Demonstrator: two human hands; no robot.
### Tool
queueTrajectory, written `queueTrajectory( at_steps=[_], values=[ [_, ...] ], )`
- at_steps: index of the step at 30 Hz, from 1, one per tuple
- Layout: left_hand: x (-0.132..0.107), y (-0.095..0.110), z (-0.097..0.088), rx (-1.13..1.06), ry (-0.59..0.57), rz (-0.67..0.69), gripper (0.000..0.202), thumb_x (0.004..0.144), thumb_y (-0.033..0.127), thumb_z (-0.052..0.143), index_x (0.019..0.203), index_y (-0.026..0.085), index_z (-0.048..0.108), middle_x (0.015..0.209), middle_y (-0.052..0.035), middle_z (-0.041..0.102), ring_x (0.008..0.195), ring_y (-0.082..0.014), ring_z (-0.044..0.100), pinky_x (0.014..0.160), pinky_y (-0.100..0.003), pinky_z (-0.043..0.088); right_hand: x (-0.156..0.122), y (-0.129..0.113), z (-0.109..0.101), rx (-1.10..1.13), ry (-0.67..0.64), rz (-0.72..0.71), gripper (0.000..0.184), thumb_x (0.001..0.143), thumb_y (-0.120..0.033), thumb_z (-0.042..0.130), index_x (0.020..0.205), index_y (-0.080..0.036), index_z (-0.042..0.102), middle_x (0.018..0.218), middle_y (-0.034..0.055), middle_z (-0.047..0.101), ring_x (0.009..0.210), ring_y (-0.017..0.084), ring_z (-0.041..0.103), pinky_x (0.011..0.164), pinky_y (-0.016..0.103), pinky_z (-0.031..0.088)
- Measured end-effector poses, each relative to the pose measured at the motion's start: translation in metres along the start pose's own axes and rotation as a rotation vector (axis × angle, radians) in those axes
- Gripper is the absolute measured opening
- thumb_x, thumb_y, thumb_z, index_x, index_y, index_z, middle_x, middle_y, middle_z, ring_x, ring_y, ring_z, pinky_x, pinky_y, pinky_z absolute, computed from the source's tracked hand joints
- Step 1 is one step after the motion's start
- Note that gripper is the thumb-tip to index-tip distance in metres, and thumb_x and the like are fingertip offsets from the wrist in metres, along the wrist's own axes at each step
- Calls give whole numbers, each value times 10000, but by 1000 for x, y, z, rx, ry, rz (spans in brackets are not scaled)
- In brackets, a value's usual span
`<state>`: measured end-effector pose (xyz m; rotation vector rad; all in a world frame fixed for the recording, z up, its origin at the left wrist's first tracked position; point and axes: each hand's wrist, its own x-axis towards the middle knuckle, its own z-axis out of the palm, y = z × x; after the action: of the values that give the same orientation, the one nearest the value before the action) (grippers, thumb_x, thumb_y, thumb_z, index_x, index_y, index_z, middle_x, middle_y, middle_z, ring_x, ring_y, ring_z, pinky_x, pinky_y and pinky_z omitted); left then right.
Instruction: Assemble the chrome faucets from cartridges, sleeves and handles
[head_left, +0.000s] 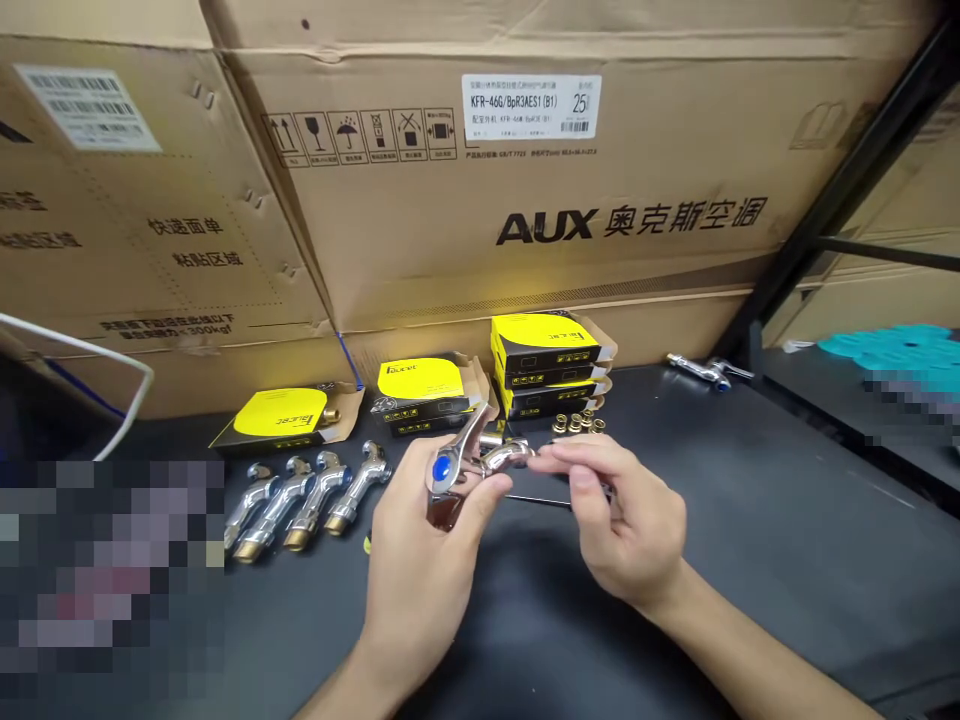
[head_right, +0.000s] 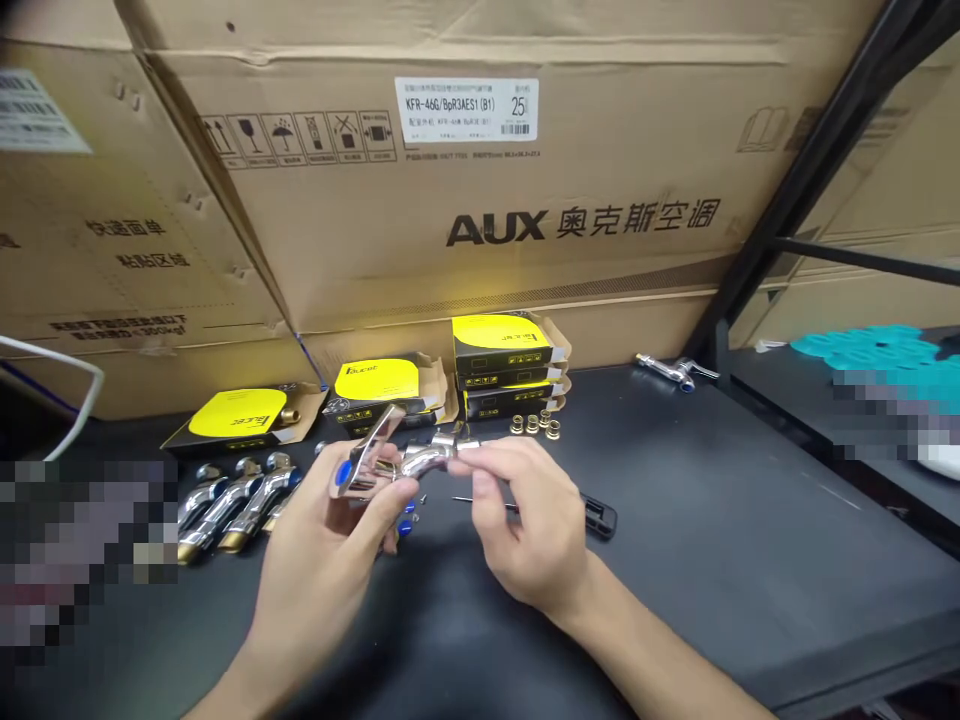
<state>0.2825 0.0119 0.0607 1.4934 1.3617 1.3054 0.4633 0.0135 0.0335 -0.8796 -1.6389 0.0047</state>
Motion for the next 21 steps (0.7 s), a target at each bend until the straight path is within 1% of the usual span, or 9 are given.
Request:
queueTrajectory(
  at_steps=[2, 3, 6, 7, 9, 12, 16, 18, 21],
  values=[
    [2, -1, -2, -5, -5, 11, 315, 841, 498, 738, 1029, 266, 638, 830, 12, 687, 749, -193, 666, 703, -306, 522, 3, 2, 1, 55, 11, 202, 201, 1001, -202, 528, 1146, -267, 651, 994, 20, 753, 973, 168, 702, 885, 316, 562],
    [3, 0, -3, -16, -18, 15, 305, 842, 492, 739, 1020, 267, 635, 821, 17, 682, 737, -185, 662, 706, -302, 526, 5, 3, 2, 116, -49, 341, 191, 1021, -277, 518, 1153, -264, 656, 1023, 30, 745, 963, 171, 700, 879, 326, 563],
    [6, 2, -4, -51, -63, 15, 311, 823, 476, 760, 997, 253, 633, 790, 22, 671, 640, -153, 626, 642, -278, 519, 12, 6, 6, 480, -382, 741, 369, 1031, -503, 459, 1114, -210, 666, 978, 65, 745, 792, 174, 711, 738, 340, 590],
    [7, 3, -3, -58, -70, 4, 320, 811, 471, 771, 991, 246, 633, 771, 23, 665, 601, -142, 609, 604, -266, 508, 14, 6, 8, 612, -453, 828, 407, 1018, -543, 464, 1059, -192, 666, 905, 58, 739, 707, 163, 699, 665, 323, 586],
    [7, 5, -2, -99, -87, -50, 345, 794, 475, 782, 987, 235, 628, 718, 32, 639, 530, -122, 573, 530, -243, 476, 15, 6, 12, 771, -442, 909, 403, 980, -564, 537, 958, -178, 652, 808, 37, 716, 627, 147, 678, 592, 293, 572],
    [9, 5, -1, -298, -124, -239, 400, 815, 550, 731, 1014, 225, 610, 695, 38, 617, 448, -97, 520, 440, -215, 410, 12, 5, 14, 639, -249, 828, 278, 914, -472, 688, 948, -197, 663, 808, 15, 717, 675, 144, 693, 659, 291, 592],
    [17, 4, -9, -490, -81, -466, 469, 805, 626, 706, 916, 193, 566, 728, -2, 660, 445, -109, 553, 422, -216, 424, 14, 17, 2, 83, -15, 284, 70, 915, -265, 704, 973, -229, 689, 961, 39, 735, 887, 186, 701, 819, 336, 580],
    [23, 3, -16, -492, -35, -459, 489, 806, 636, 701, 979, 197, 574, 782, -30, 696, 497, -142, 611, 434, -228, 457, 19, 34, -13, -181, -14, 109, 101, 951, -220, 644, 1036, -220, 698, 996, 62, 724, 902, 202, 674, 863, 374, 560],
    [29, 5, -24, -466, -9, -406, 529, 833, 635, 669, 1167, 234, 575, 833, -38, 719, 552, -175, 652, 460, -246, 486, 26, 65, -34, -473, -165, 131, 199, 986, -233, 563, 1113, -192, 710, 1015, 102, 695, 938, 260, 614, 856, 440, 540]
  ],
)
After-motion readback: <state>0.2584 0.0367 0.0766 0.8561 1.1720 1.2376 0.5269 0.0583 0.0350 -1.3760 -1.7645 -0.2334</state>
